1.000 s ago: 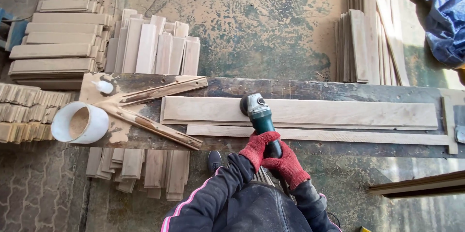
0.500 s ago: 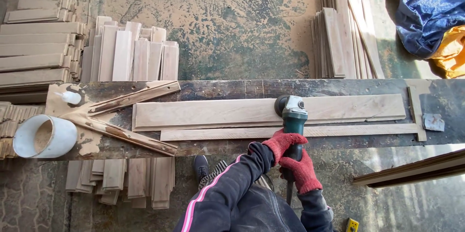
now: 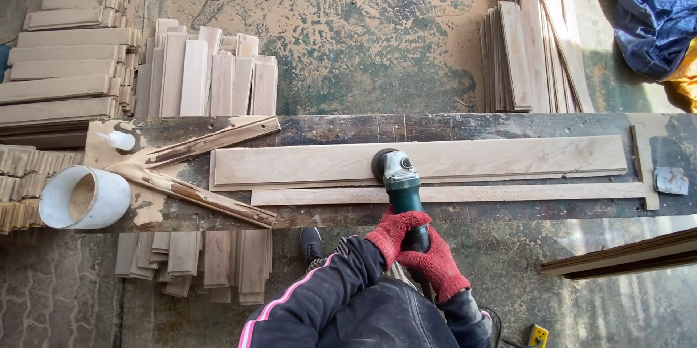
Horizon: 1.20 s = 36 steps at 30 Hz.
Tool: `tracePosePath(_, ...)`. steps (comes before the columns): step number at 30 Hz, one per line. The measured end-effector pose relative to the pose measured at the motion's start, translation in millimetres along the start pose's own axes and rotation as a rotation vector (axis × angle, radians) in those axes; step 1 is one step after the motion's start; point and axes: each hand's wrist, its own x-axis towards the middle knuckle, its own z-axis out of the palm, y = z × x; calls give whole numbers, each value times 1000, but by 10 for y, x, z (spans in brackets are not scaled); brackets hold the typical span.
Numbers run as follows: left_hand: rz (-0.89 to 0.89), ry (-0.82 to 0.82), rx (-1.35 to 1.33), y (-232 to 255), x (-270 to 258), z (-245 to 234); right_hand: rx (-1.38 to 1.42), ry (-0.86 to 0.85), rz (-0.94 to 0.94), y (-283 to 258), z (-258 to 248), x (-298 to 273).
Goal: Sanding the edges and surfaces of wooden planks using a handheld angle grinder.
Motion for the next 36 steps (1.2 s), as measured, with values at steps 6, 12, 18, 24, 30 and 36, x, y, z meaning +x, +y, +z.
tracePosePath(6,13,-94,67,91,23,169,98,143,-31,11,-12,-71)
tracePosePath(12,16,-85,50,243,-70,-32,64,113,30,-184,206,-94)
tracePosePath(18,35,68,-35,194,-201,-635,-66,-90,-3,-63,567,52)
tracePosePath(24,60,-44,-52,342,-247,-476,-5,29,46,-218,619,-126)
tracePosePath(30,52,-33,39,511,-38,-466,94,68,39,-354,733,-36)
tracePosePath(36,140,63,-109,727,-474,-1129,-127,-59,14,-477,1343,30)
